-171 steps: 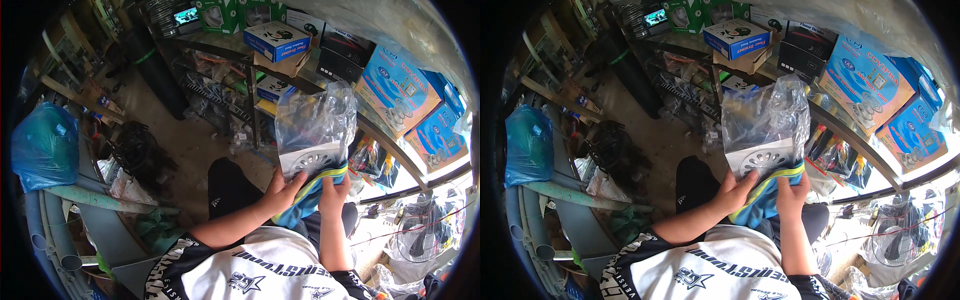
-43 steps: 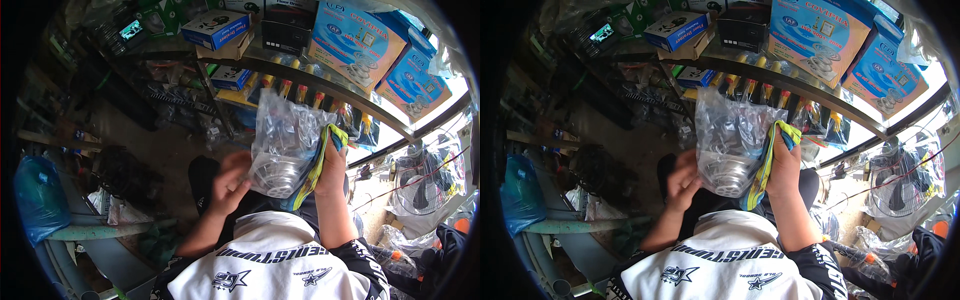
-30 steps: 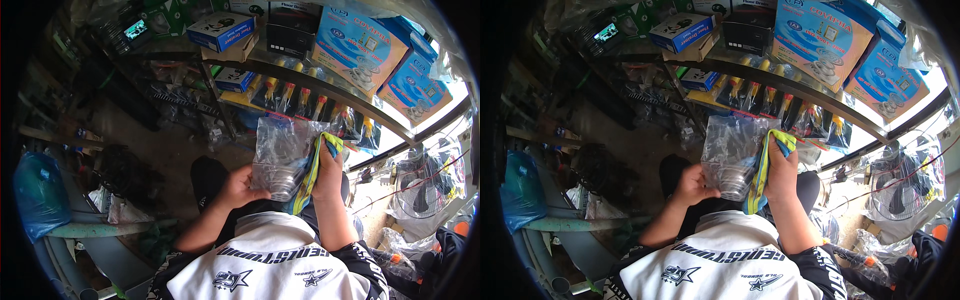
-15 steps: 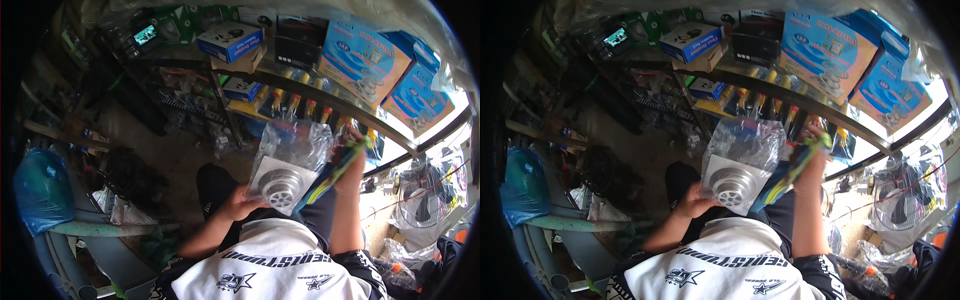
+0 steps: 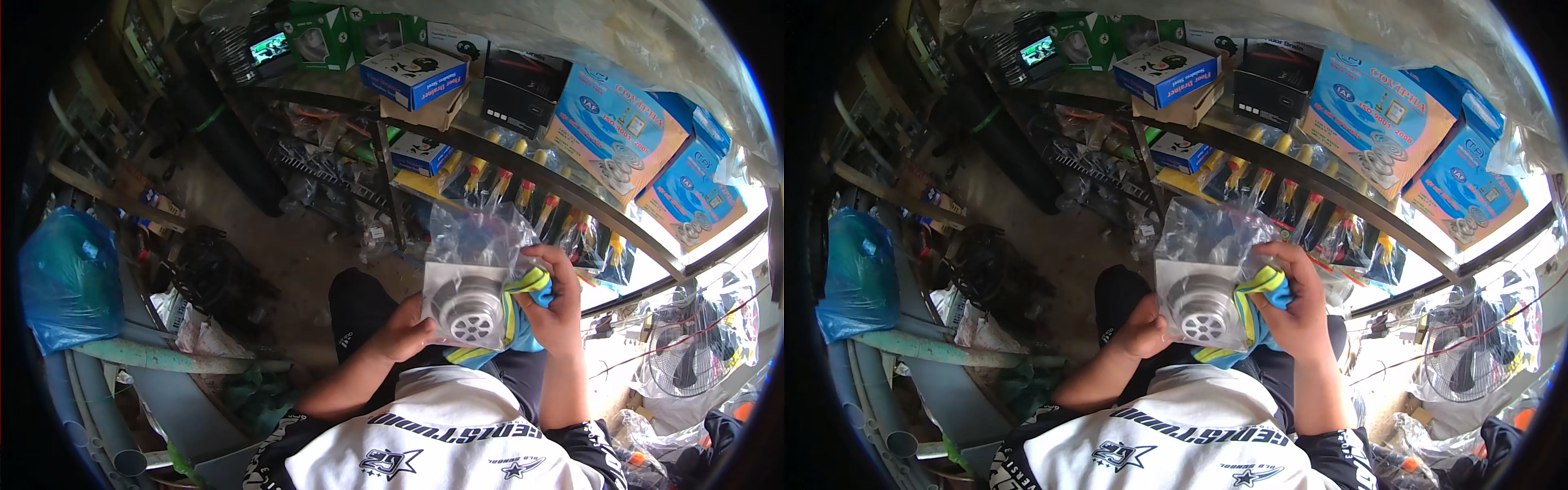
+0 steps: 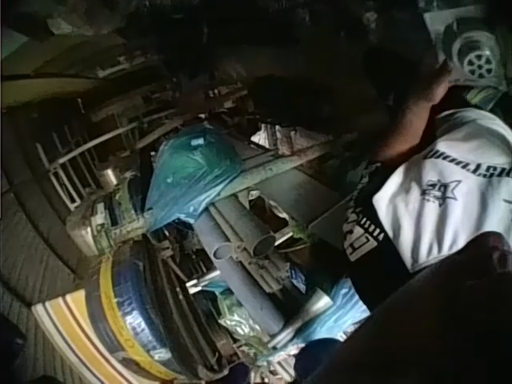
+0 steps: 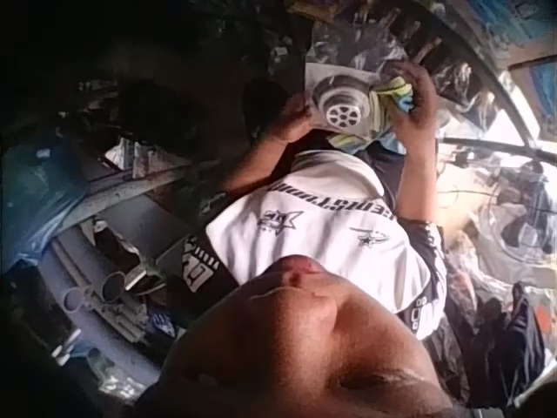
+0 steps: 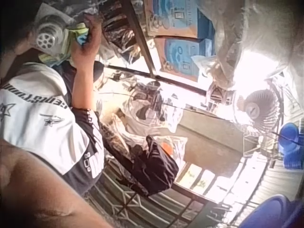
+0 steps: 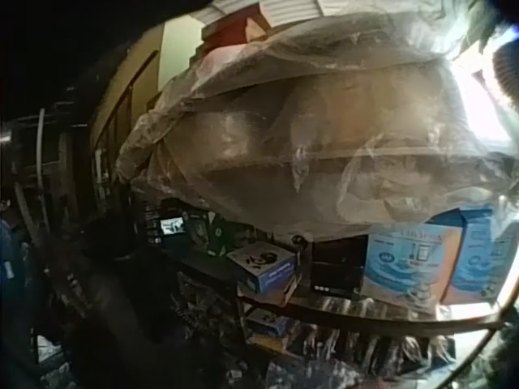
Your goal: Unboxing, cleaning, and inspecting a stainless steel floor drain.
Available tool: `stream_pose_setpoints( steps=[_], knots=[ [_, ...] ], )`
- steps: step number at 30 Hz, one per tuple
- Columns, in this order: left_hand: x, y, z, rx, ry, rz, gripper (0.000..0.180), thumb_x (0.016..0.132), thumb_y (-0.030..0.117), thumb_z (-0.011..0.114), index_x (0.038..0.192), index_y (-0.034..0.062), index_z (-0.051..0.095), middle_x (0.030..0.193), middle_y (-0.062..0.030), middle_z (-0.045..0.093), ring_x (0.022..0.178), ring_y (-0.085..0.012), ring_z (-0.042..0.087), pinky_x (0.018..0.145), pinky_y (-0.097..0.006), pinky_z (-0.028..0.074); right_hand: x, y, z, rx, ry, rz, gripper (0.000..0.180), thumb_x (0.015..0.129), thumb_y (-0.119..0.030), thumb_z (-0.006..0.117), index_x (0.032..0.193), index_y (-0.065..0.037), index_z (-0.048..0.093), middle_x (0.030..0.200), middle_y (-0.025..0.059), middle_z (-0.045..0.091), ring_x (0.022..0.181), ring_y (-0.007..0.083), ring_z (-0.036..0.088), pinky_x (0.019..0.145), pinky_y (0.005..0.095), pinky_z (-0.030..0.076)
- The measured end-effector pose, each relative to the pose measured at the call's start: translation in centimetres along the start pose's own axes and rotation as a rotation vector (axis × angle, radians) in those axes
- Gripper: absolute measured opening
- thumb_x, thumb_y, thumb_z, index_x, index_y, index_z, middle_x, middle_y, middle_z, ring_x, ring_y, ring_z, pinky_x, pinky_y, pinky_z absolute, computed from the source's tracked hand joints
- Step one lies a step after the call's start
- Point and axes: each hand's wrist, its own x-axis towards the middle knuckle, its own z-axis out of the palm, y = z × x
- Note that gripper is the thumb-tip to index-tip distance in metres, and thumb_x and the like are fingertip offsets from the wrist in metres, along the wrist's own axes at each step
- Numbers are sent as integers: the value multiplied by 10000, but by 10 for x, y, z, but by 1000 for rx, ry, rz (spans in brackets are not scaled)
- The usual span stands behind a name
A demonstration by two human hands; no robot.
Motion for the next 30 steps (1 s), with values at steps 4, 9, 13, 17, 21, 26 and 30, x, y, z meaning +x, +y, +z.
stream_pose_setpoints(
  steps=[4,9,13,17,21,26,30],
  knots=[
    [-15,14,-11,350,63,-29,451,1002,273,539,1330,-29,474,1250,-99,580,1126,-141,542,946,-294,433,-8,9,-3,2,-70,-43,470,695,166,588,1136,6,572,1112,74,601,1056,136,568,922,254,420],
    [-6,25,13,680,251,185,397,1043,298,441,1208,-34,584,1058,-43,618,934,-98,549,839,-259,436,-18,20,3,9,-21,-20,403,721,148,595,1095,-1,601,1060,69,628,1008,142,591,897,256,434],
    [-7,30,12,709,230,213,446,1054,342,394,1135,-25,633,964,-28,614,819,-87,538,759,-238,433,-19,26,4,46,-21,1,389,727,142,607,1089,-2,616,1049,71,638,1001,141,594,891,264,440],
    [-24,18,-10,314,324,-35,522,1035,397,419,1251,-61,542,1165,-134,645,1072,-206,626,945,-352,485,-17,22,8,102,-73,39,361,769,-23,691,1119,6,609,998,58,610,925,137,560,846,257,423],
    [-27,11,-6,-6,355,-66,529,1040,398,392,1306,-48,495,1214,-160,623,1107,-252,624,969,-399,488,-3,9,-16,-204,-297,-32,452,740,-181,716,1135,19,626,1018,115,621,1018,220,595,895,307,443],
    [-26,9,-12,-50,319,-129,591,1038,455,342,1361,-31,436,1283,-159,580,1168,-258,589,1010,-425,460,1,-57,-21,-596,-177,-322,802,548,-289,868,1269,-64,598,1305,190,513,1036,315,600,829,365,505],
    [-16,12,-8,-106,330,-33,600,1041,454,326,1372,-39,414,1306,-166,563,1190,-260,572,1028,-417,444,9,-47,0,-748,-534,-244,1131,550,-84,823,1525,-199,262,1443,150,456,1105,386,592,806,394,524]
  ],
)
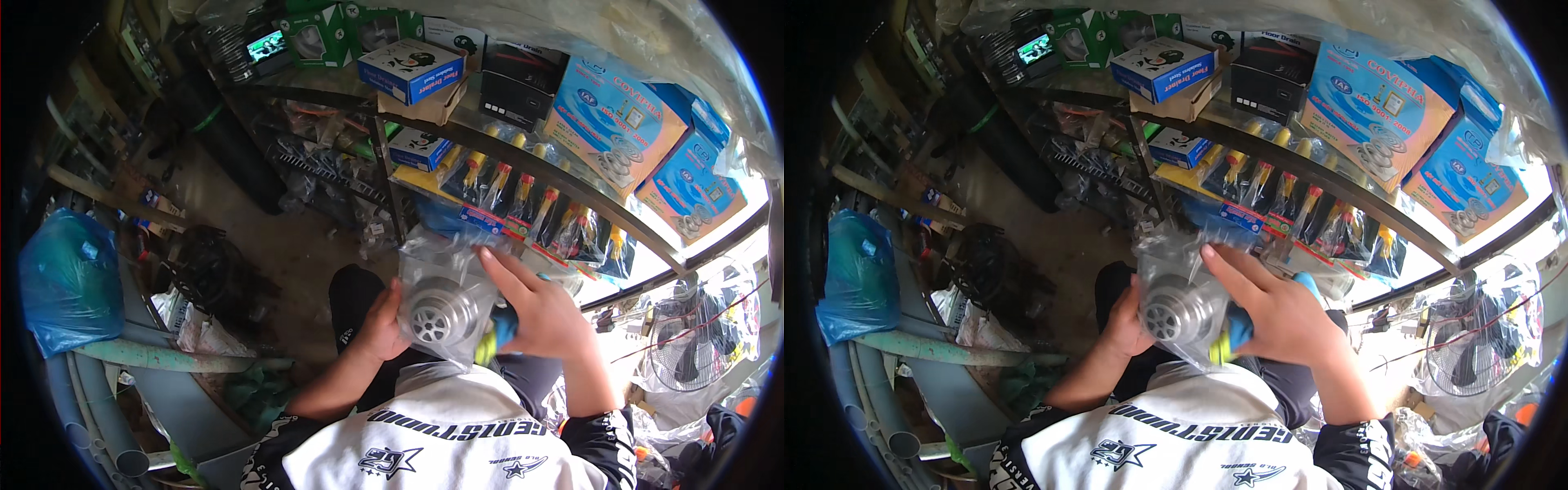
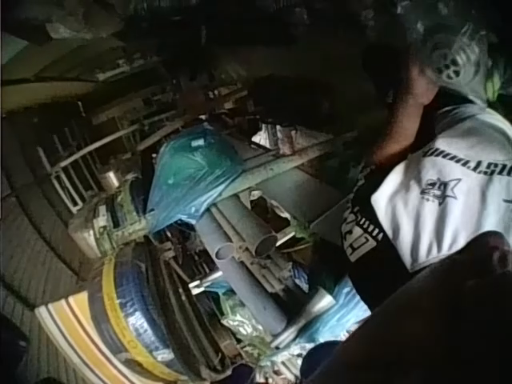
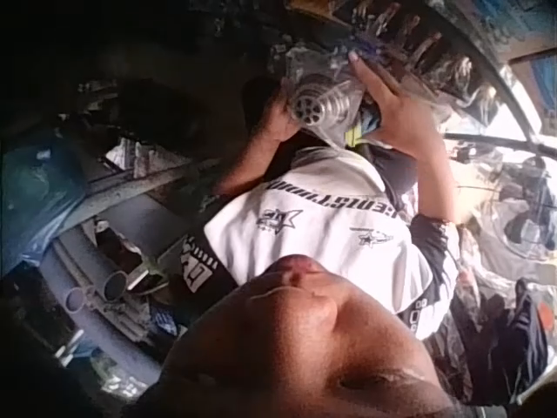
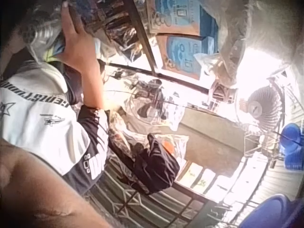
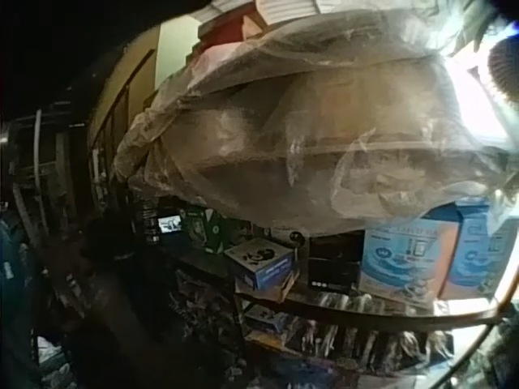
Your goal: Unboxing, cleaning, and inspecting a stainless steel floor drain.
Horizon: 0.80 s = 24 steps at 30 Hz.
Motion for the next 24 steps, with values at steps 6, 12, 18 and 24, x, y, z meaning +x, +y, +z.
stream_pose_setpoints(
  steps=[6,12,18,24],
  knots=[
    [3,8,11,-31,-72,-9,684,931,466,609,1355,-44,438,1244,-134,601,1140,-219,594,1004,-372,456,-1,14,30,228,-28,76,957,615,34,684,1477,-126,301,1388,150,511,1193,382,544,908,379,502],
    [3,14,21,294,-117,-69,940,573,240,950,1320,-62,466,1216,-88,620,1116,-155,587,968,-309,457,-2,18,67,415,333,115,891,727,-96,816,1444,-56,290,1367,172,530,1226,304,564,989,367,458],
    [2,13,10,378,-223,-98,871,579,155,936,1295,-63,491,1186,-79,633,1077,-151,602,958,-306,465,-7,38,77,958,153,257,384,708,-118,820,1022,30,655,1196,143,615,1017,192,625,910,318,456],
    [4,11,20,418,-222,-49,833,582,114,926,1279,-49,501,1213,-64,600,1119,-143,559,1008,-313,418,-7,42,82,779,271,103,361,686,-164,834,812,-24,525,1010,99,620,876,127,565,803,259,453]
  ],
)
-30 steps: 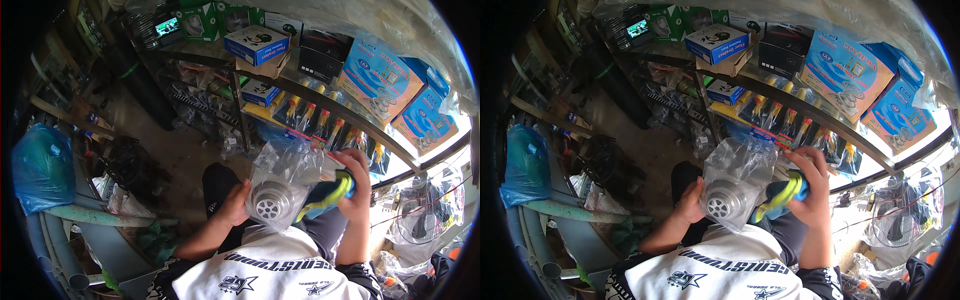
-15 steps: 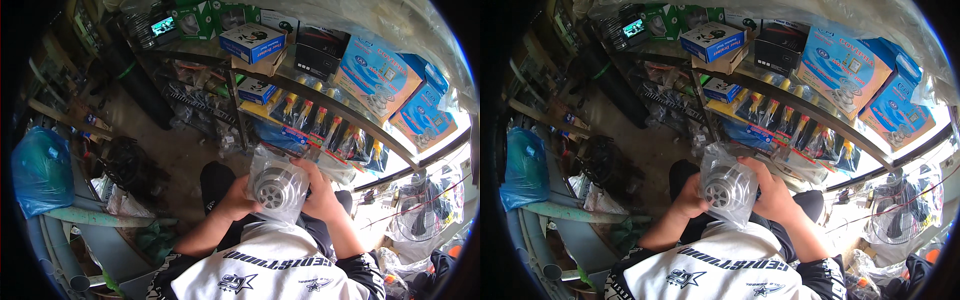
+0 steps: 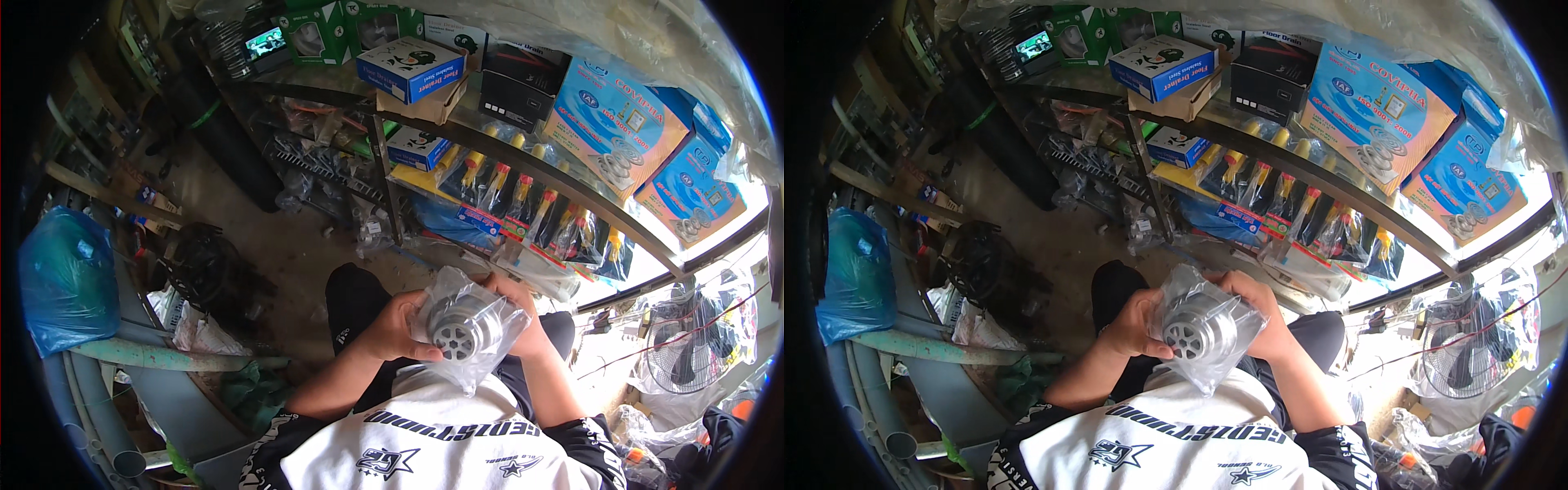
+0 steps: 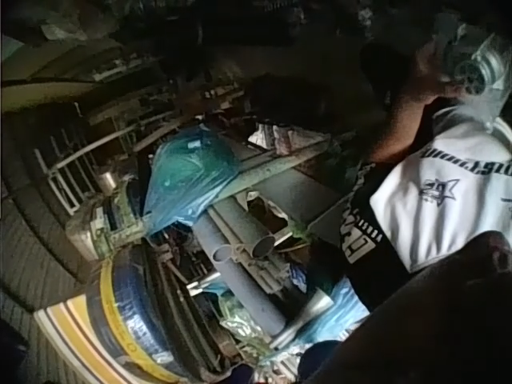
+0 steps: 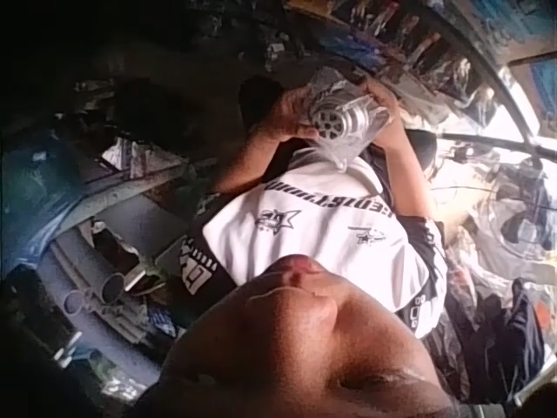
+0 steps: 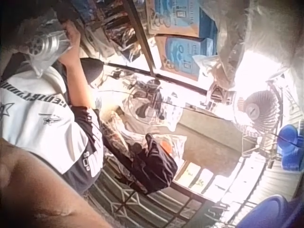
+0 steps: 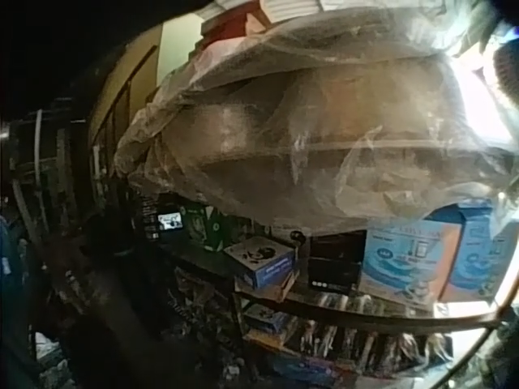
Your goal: Unboxing, cleaning, and inspecting a stainless steel floor drain.
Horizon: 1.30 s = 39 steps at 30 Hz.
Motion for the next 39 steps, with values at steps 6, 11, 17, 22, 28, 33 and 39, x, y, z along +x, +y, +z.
stream_pose_setpoints(
  steps=[6,11,17,22,28,33,39],
  knots=[
    [6,-18,4,-19,160,145,845,685,85,867,1383,-14,402,1262,-86,553,1160,-173,553,1024,-333,414,2,2,14,236,193,174,568,688,-96,835,1135,-19,493,1075,67,621,967,120,582,849,263,459],
    [5,-28,21,1,386,230,686,817,26,753,1400,42,391,1251,-91,557,1145,-182,573,979,-327,463,1,22,16,14,309,93,717,708,-96,825,1319,-5,461,1169,82,618,1028,137,584,895,266,456],
    [20,-28,26,-363,636,224,282,1020,239,514,1187,16,562,1000,-65,659,900,-120,631,796,-281,516,10,11,42,125,443,-6,733,730,-111,792,1382,-1,477,1125,98,568,995,179,569,888,288,445],
    [20,-22,12,-247,682,222,271,1028,294,496,966,43,576,876,-38,641,769,-94,609,715,-258,503,10,10,22,-235,-2,-166,726,747,-132,743,1391,16,444,1093,163,511,1009,311,528,902,333,425],
    [26,-17,12,-316,679,216,259,1022,286,512,974,41,580,867,-35,637,761,-91,605,701,-267,509,2,6,14,-422,-184,-166,891,739,-169,767,1464,15,283,1374,248,404,1287,411,415,1046,378,375],
    [32,-21,9,-228,760,267,258,1023,283,513,966,42,584,860,-26,630,761,-87,596,702,-265,506,-7,6,12,-39,-332,-18,1151,703,-212,840,1538,1,78,1532,237,288,1408,358,329,1102,357,321],
    [46,-12,29,-116,810,364,238,1034,258,494,960,49,581,820,15,585,717,-44,511,666,-218,428,-24,30,40,135,81,-36,896,761,-136,791,1484,21,287,1349,126,539,1206,188,529,1028,323,390]
  ],
)
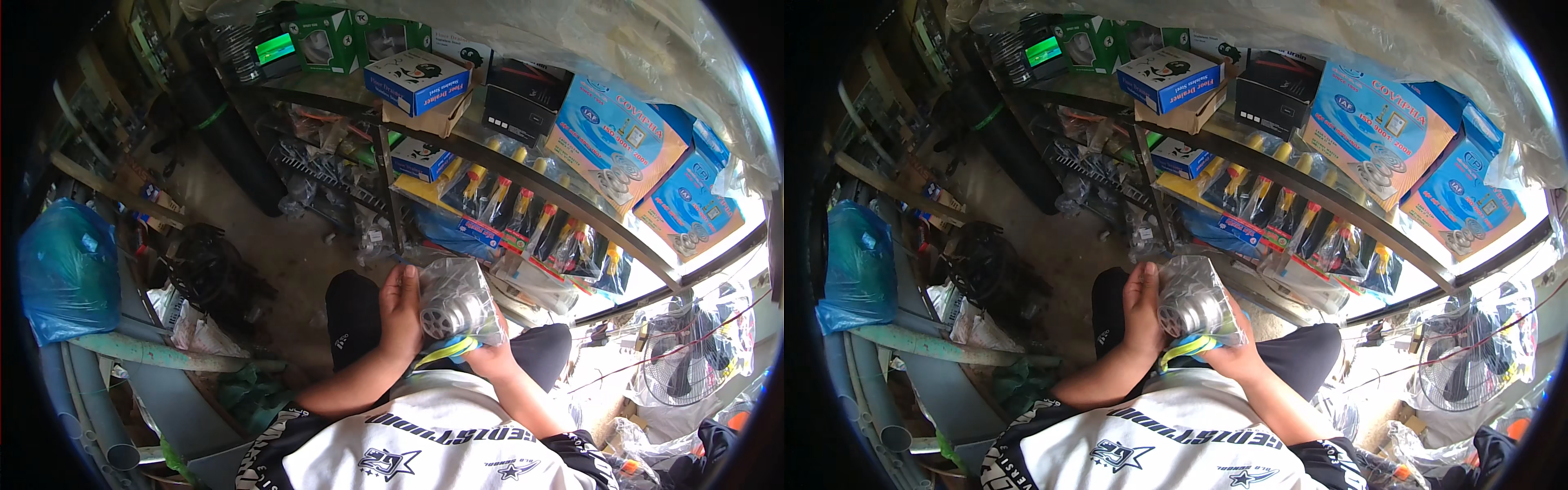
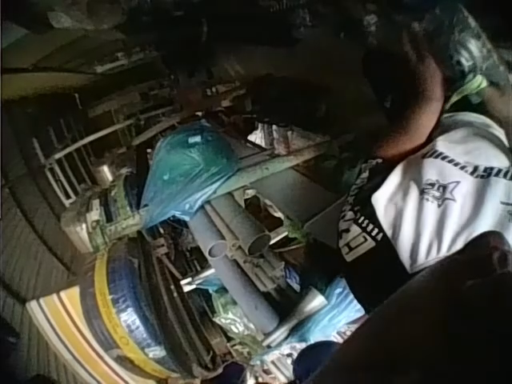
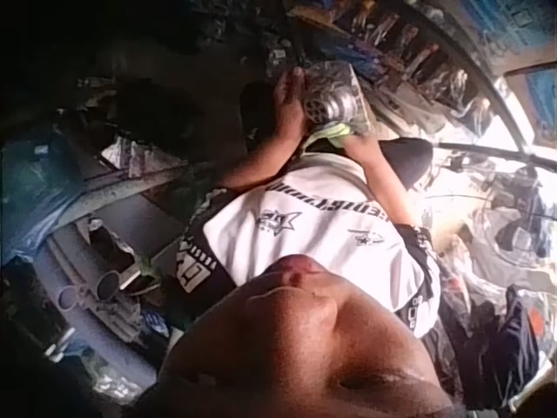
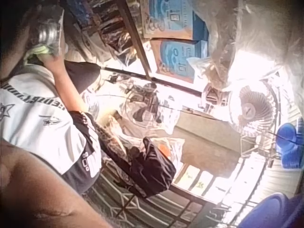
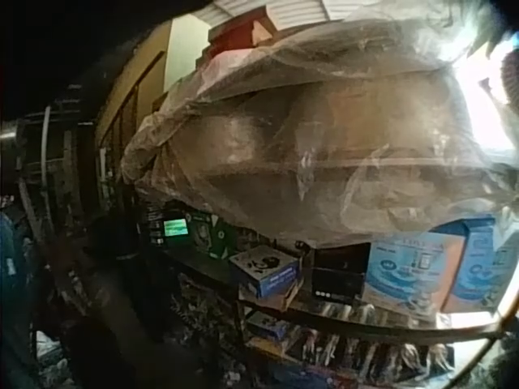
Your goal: Unboxing, cleaning, and inspecting a stainless steel floor drain.
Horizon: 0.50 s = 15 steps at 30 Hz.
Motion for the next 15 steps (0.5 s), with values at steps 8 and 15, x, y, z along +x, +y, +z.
stream_pose_setpoints(
  steps=[8,15],
  knots=[
    [19,34,-20,489,-404,122,147,1005,152,537,1022,16,591,817,27,588,742,-37,522,692,-215,437,-12,-2,-17,170,314,122,413,810,-2,520,1217,56,559,1027,66,635,937,112,565,837,275,461],
    [16,53,-23,587,-799,68,624,848,242,765,1336,-32,490,1161,-77,632,1015,-112,590,875,-290,484,-15,6,-36,6,125,-50,398,809,33,529,1206,30,560,1016,85,645,913,125,594,823,260,468]
  ],
)
